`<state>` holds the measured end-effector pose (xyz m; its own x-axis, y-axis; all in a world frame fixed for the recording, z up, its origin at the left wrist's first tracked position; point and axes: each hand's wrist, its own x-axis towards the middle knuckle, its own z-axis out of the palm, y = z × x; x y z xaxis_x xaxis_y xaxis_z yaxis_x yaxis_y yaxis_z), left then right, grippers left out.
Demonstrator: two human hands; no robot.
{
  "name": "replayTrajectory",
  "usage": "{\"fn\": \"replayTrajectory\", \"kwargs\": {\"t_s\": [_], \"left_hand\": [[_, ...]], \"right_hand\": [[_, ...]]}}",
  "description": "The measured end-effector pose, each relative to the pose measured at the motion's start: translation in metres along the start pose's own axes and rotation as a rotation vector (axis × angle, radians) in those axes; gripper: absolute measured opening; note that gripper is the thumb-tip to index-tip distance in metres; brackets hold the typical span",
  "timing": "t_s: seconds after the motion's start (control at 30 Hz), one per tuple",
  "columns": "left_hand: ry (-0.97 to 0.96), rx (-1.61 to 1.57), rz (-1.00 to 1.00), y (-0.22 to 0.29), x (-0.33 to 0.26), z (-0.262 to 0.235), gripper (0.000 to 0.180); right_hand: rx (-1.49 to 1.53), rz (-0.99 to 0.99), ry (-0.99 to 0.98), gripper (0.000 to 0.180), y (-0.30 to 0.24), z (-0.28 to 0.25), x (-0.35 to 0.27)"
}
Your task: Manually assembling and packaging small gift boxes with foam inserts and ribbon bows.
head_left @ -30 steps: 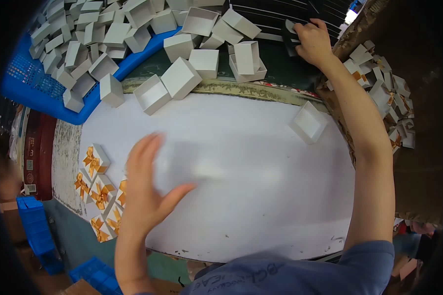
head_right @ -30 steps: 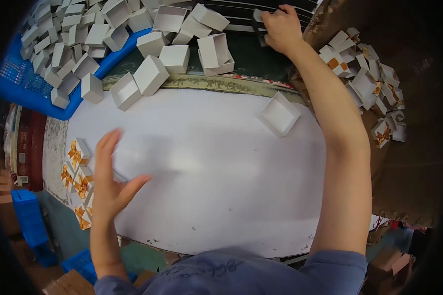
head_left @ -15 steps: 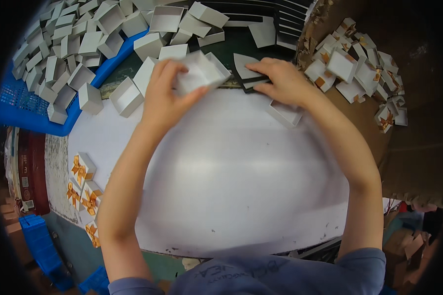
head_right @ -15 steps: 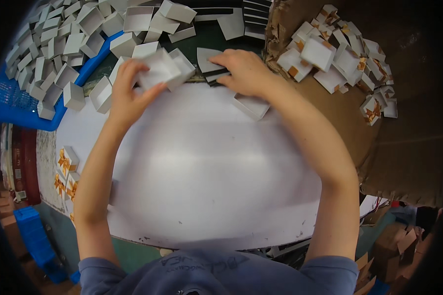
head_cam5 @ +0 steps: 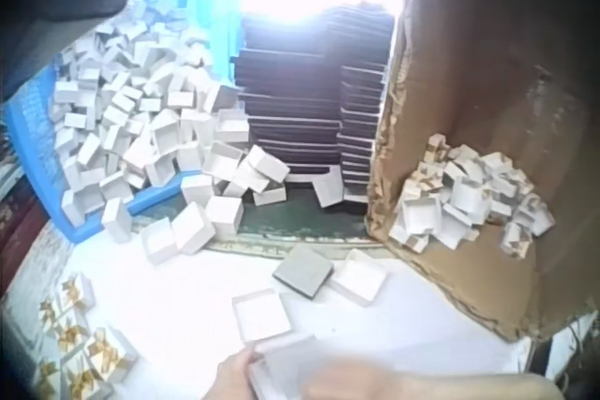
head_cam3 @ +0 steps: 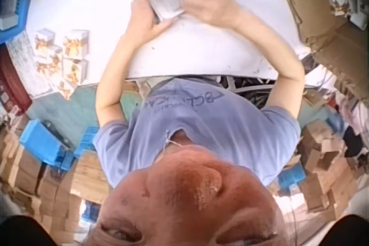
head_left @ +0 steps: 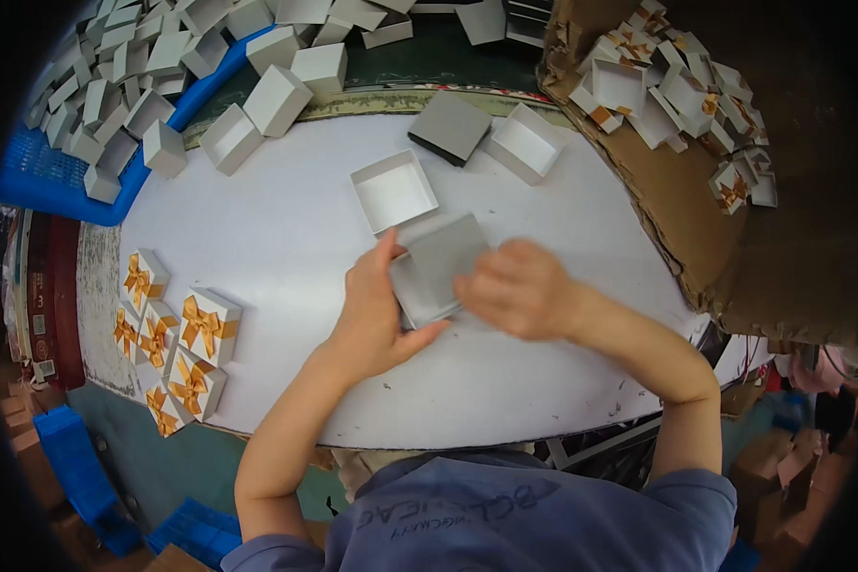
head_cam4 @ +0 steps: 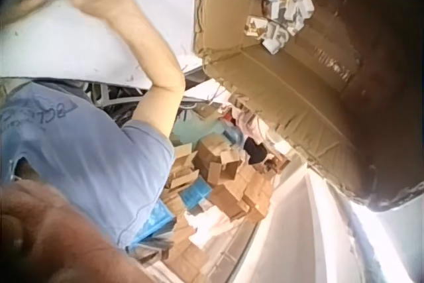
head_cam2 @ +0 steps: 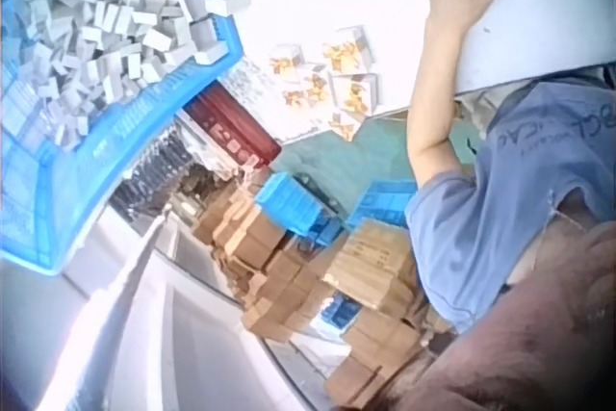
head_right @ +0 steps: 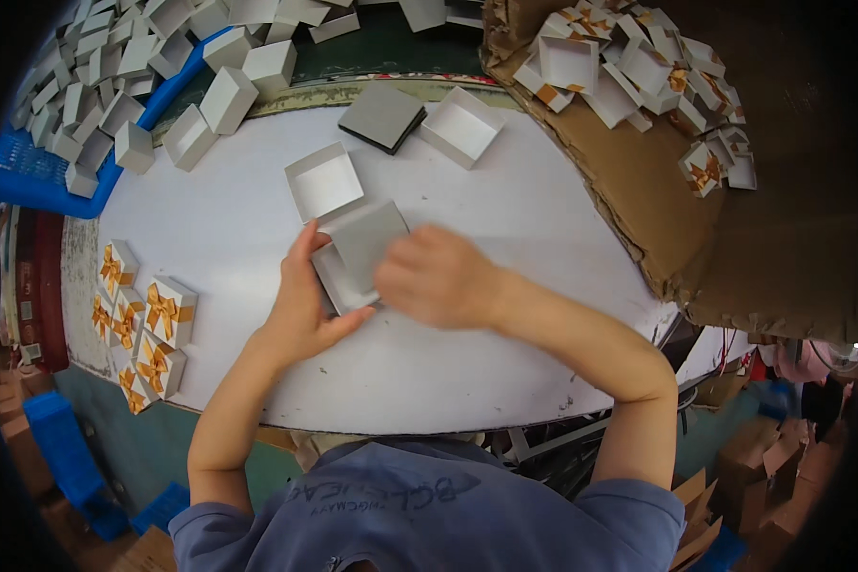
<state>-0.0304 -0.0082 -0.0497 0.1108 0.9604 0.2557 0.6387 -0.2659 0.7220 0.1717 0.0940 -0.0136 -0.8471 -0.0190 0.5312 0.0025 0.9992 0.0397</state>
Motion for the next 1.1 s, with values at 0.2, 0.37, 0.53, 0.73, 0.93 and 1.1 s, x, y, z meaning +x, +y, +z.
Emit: {"fn": "replayTrajectory", "kwargs": {"t_s": [0.2, 0.37, 0.53, 0.73, 0.93, 1.1], "left_hand": [[-0.147, 0.035, 0.323, 0.012, 0.009, 0.021, 0.098], [-0.199, 0.221, 0.270, 0.015, -0.009, -0.007, 0.079], [-0.235, 0.352, 0.212, 0.023, -0.015, -0.023, 0.068], [-0.225, 0.351, 0.322, 0.026, -0.021, -0.022, 0.062], [-0.044, -0.220, 0.204, 0.008, -0.024, 0.015, 0.070], [0.110, -0.435, 0.287, 0.014, -0.010, 0.010, 0.073]], "right_hand": [[0.333, 0.119, -0.063, 0.010, -0.020, -0.003, -0.014], [0.178, 0.702, 0.099, 0.013, 0.067, -0.035, -0.025], [-0.420, 0.953, -0.117, 0.020, 0.140, -0.036, -0.092], [0.482, 1.062, 0.686, 0.026, 0.039, -0.046, -0.057], [1.368, 1.377, 0.312, 0.021, -0.018, 0.007, -0.015], [0.335, 0.803, -0.142, 0.016, -0.044, -0.003, 0.008]]}}
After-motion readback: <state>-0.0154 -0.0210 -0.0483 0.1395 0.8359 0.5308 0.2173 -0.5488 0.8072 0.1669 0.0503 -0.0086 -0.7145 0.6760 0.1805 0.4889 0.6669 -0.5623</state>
